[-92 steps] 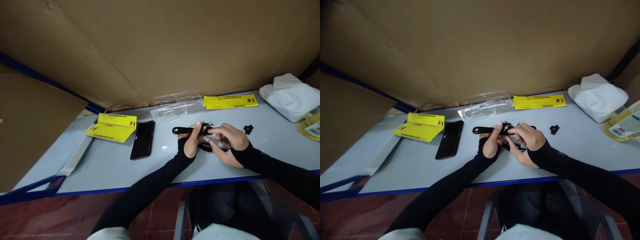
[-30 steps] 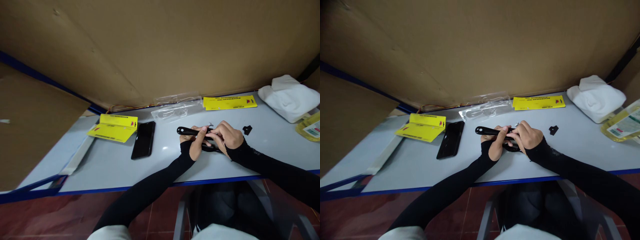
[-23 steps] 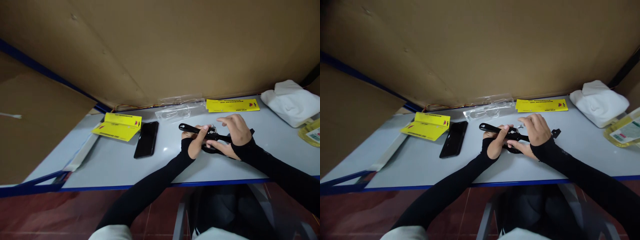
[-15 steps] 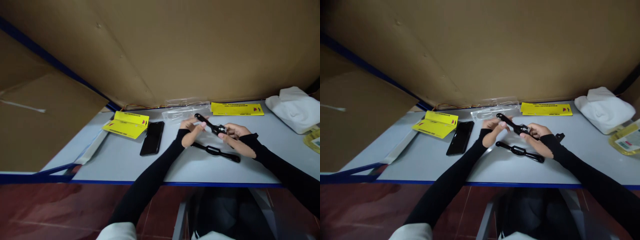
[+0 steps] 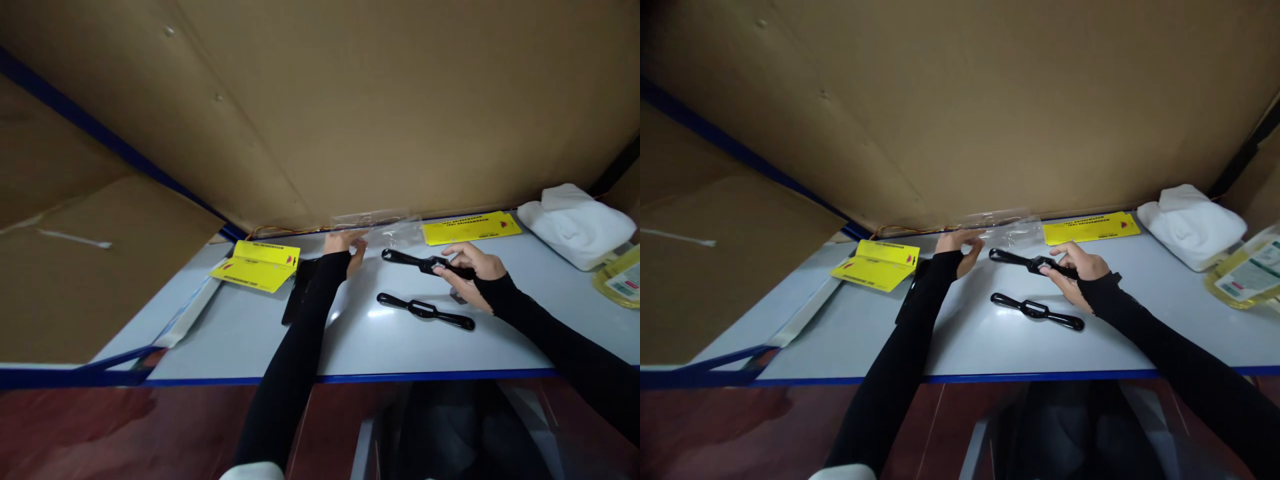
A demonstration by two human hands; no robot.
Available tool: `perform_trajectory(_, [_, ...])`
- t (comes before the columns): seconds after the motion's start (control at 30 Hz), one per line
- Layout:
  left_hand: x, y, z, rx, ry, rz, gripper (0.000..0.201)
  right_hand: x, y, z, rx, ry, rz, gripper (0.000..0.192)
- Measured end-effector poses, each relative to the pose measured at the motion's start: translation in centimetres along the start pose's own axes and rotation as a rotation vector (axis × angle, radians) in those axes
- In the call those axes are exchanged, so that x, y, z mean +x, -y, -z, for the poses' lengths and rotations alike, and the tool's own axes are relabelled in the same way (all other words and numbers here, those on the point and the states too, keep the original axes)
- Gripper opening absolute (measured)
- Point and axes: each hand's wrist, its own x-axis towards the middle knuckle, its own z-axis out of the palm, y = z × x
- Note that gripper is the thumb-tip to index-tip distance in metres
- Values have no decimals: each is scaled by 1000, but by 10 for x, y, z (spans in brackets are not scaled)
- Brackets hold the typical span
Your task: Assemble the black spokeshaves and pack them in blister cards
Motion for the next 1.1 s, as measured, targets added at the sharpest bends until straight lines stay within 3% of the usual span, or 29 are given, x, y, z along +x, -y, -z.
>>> perform_trajectory(0.13, [-12, -13, 9, -15, 57, -46, 19, 2, -8, 5, -86, 31, 236, 23])
perform_trajectory(0.3, [-28, -36, 14, -212, 19, 8, 26, 4, 2, 12, 53, 90, 180, 24])
perform_trajectory(0.4, [-37, -54, 16, -480, 285, 90, 34, 6, 10, 21, 132, 152, 135, 28])
perform_trajectory(0.53, [-51, -69, 11, -694, 698, 175, 42, 6, 11, 28, 100, 239, 212, 27])
perform_trajectory(0.7, [-68, -75, -9, -791, 770, 254, 52, 7, 2, 26, -15, 256, 293, 24])
perform_trajectory(0.83, [-64, -75, -8, -838, 832, 279, 50, 12, -6, 28, -66, 192, 552, 15])
perform_trajectory(0.97, [-52, -75, 0, -909, 1016, 306, 55, 14, -7, 28, -125, 69, 768, 12])
perform_trajectory(1.03, [-51, -74, 0, -925, 1047, 295, 61, 13, -6, 26, -133, 61, 785, 15])
perform_trajectory(1.1, [-53, -74, -3, -942, 992, 285, 66, 11, -5, 23, -81, 75, 753, 16])
